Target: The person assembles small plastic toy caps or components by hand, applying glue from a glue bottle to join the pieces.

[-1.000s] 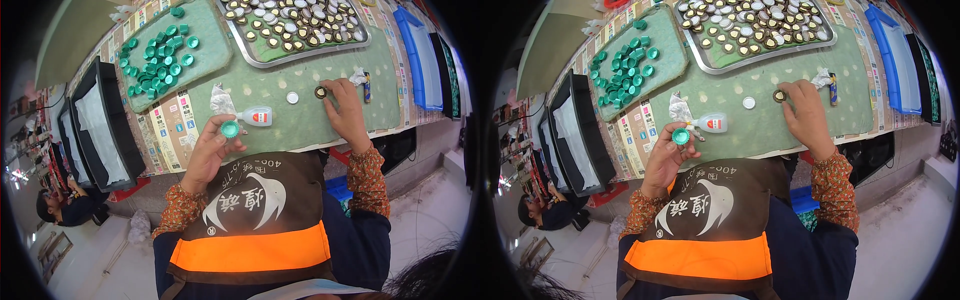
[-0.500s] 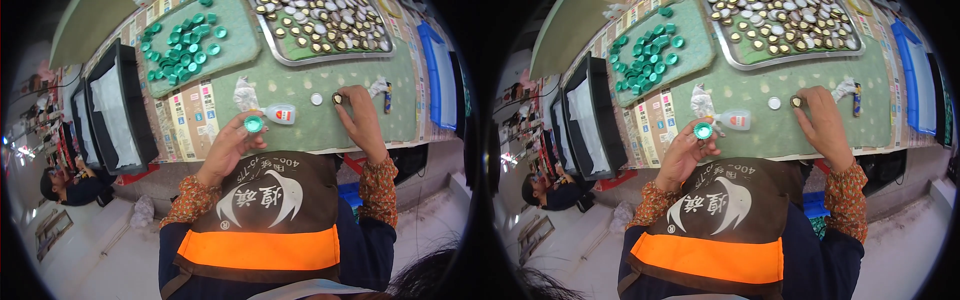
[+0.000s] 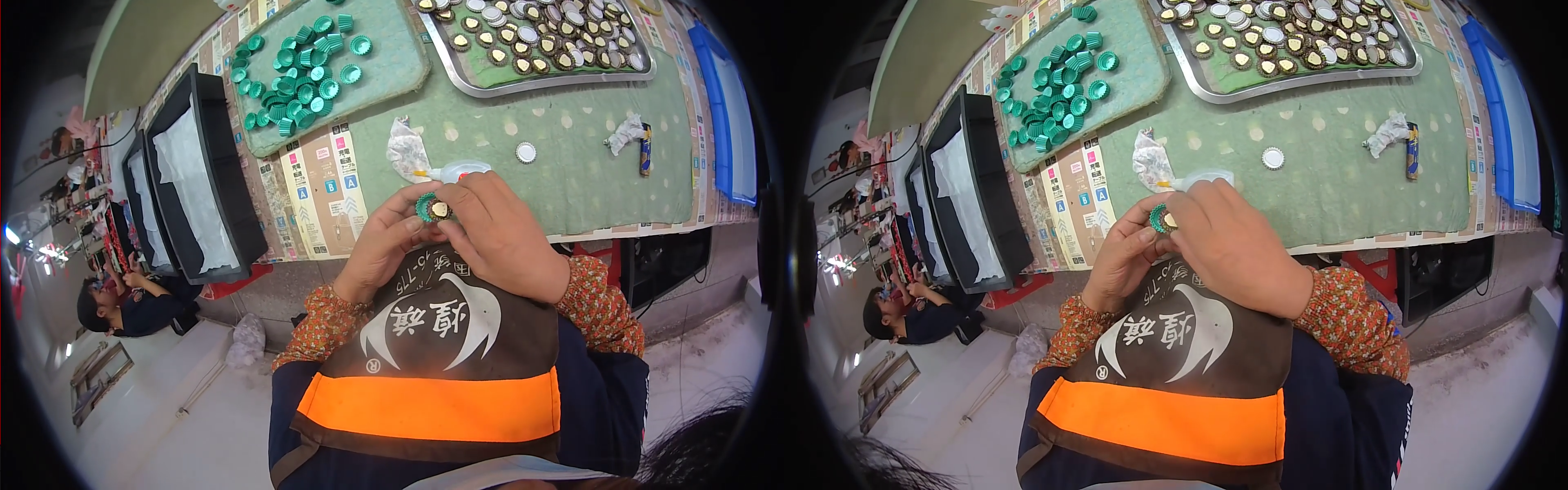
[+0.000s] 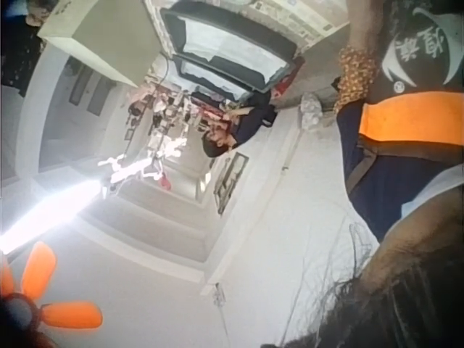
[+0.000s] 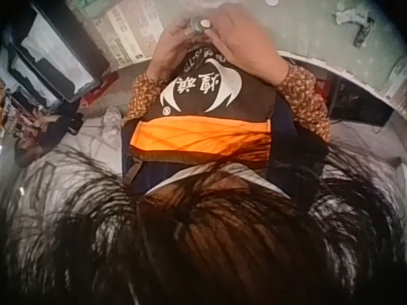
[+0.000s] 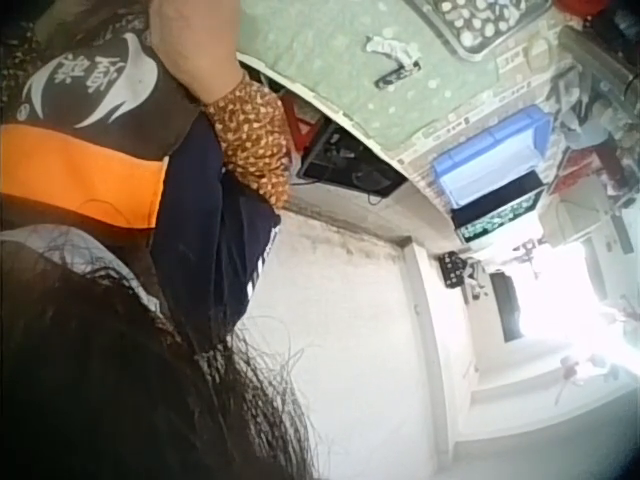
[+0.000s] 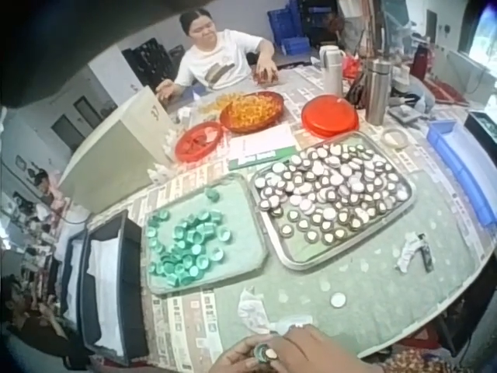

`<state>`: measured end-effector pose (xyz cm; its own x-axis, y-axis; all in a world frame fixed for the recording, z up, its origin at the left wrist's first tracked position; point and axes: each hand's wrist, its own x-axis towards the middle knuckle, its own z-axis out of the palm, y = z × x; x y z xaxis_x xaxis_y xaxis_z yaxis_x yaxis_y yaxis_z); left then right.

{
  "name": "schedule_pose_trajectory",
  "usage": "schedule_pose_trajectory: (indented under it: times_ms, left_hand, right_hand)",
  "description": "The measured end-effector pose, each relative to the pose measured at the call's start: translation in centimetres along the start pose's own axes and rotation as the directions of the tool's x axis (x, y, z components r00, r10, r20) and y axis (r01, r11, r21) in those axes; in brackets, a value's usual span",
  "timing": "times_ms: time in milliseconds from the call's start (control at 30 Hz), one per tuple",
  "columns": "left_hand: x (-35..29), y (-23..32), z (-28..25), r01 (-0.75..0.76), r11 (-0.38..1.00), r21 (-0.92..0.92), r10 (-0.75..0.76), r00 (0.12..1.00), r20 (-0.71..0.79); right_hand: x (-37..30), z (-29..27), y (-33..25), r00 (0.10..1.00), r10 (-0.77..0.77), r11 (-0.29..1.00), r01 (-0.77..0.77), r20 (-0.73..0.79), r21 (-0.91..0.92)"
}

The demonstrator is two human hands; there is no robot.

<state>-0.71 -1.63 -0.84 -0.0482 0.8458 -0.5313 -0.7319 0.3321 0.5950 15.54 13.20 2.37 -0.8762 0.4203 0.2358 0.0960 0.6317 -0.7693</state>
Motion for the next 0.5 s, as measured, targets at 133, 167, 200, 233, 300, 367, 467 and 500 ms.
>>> schedule_pose_trajectory:
  times_ms: [133, 167, 200, 233, 300, 367, 467, 500]
  left_hand:
    - [0.07, -0.26, 0.07, -0.012, 1.0, 0.016, 0.012, 1.0, 0.001]
    - [0.11, -0.3, 0.04, -0.01, 1.0, 0.025, 0.01, 1.0, 0.001]
    - [0.14, -0.33, 0.02, -0.008, 0.999, 0.033, 0.008, 1.0, 0.002]
    - [0.17, -0.34, 0.02, -0.007, 0.999, 0.033, 0.007, 1.0, 0.002]
    - [0.24, -0.36, 0.05, -0.018, 0.999, 0.048, 0.017, 1.0, 0.016]
    - [0.3, -0.48, -0.11, -0.013, 0.999, 0.045, 0.013, 1.0, 0.019]
    - [0.33, -0.53, -0.07, -0.009, 0.999, 0.04, 0.008, 1.0, 0.023]
    - [0.34, -0.54, -0.03, -0.009, 0.999, 0.038, 0.008, 1.0, 0.024]
  right_hand:
    - [0.0, 0.28, -0.01, 1.0, -0.022, 0.999, 0.022, 0.013, -0.033]
    - [-0.01, 0.31, 0.03, 1.0, -0.025, 0.999, 0.026, 0.014, -0.034]
    - [-0.02, 0.33, 0.06, 0.999, -0.029, 0.999, 0.029, 0.015, -0.035]
    - [0.0, 0.3, 0.07, 0.999, -0.028, 0.999, 0.028, 0.015, -0.035]
    - [0.03, 0.23, 0.09, 0.999, -0.035, 0.999, 0.036, 0.014, -0.04]
    - [-0.01, 0.2, 0.15, 0.999, -0.034, 0.998, 0.034, 0.016, -0.045]
    - [-0.06, 0.2, 0.21, 0.999, -0.034, 0.998, 0.035, 0.013, -0.053]
    - [-0.08, 0.2, 0.22, 0.999, -0.036, 0.998, 0.037, 0.007, -0.056]
